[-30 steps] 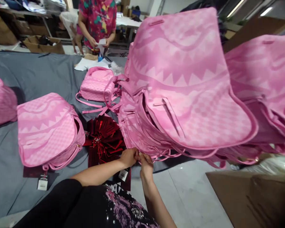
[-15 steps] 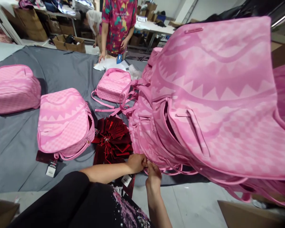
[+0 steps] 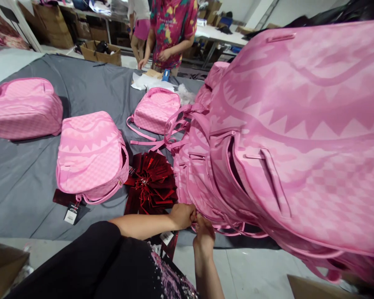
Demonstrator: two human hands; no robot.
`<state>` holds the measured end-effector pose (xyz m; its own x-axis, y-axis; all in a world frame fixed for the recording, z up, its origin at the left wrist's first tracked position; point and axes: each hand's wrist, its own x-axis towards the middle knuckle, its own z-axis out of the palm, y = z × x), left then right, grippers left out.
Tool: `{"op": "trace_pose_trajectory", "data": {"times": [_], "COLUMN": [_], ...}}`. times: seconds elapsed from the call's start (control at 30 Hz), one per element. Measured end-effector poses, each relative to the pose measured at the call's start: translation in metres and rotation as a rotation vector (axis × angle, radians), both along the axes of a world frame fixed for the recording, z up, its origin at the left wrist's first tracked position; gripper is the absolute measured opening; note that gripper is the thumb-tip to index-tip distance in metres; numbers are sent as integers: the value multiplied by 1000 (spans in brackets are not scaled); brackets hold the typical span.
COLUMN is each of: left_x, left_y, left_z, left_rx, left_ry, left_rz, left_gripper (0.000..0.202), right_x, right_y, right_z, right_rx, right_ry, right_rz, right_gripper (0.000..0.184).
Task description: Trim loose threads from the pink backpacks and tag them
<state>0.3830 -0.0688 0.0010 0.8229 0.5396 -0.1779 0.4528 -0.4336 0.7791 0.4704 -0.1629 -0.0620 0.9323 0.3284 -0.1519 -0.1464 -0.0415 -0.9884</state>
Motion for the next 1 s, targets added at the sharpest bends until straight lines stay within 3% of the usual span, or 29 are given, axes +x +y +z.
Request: {"op": "trace_pose_trajectory", "data": {"times": [0.13, 0.23, 0.37, 0.5, 0.6, 0.77, 0.9, 1.0], "left_x": [0, 3, 5, 3, 1, 3, -33, -92], "left_y": [-1, 0, 0, 1, 0, -4, 5, 26], "left_z": [0, -1, -4, -6, -5, -3, -8, -20], "left_rx": [-98, -15, -53, 3, -57, 54, 57, 123], "left_ry": [-11, 10, -2, -6, -30, -42, -160, -215], "left_rz": [-58, 7, -45, -7, -41, 6, 72, 307], "left_gripper": [16, 14, 15, 13, 15, 15, 20, 16], "right_x": [0, 1, 2, 0, -3, -6, -4, -7], "right_y": [0, 0, 0, 0, 1, 5, -4, -22], "right_z": [-1, -4, -5, -1, 4, 7, 9, 16], "right_rx": [46, 34, 62, 47, 57, 51, 12, -117], "right_ry": [109, 133, 108, 94, 76, 158, 153, 5], "right_rz": [-62, -92, -43, -40, -14, -110, -75, -55], "right_gripper": [37, 37, 33, 31, 28, 30, 33, 40]}}
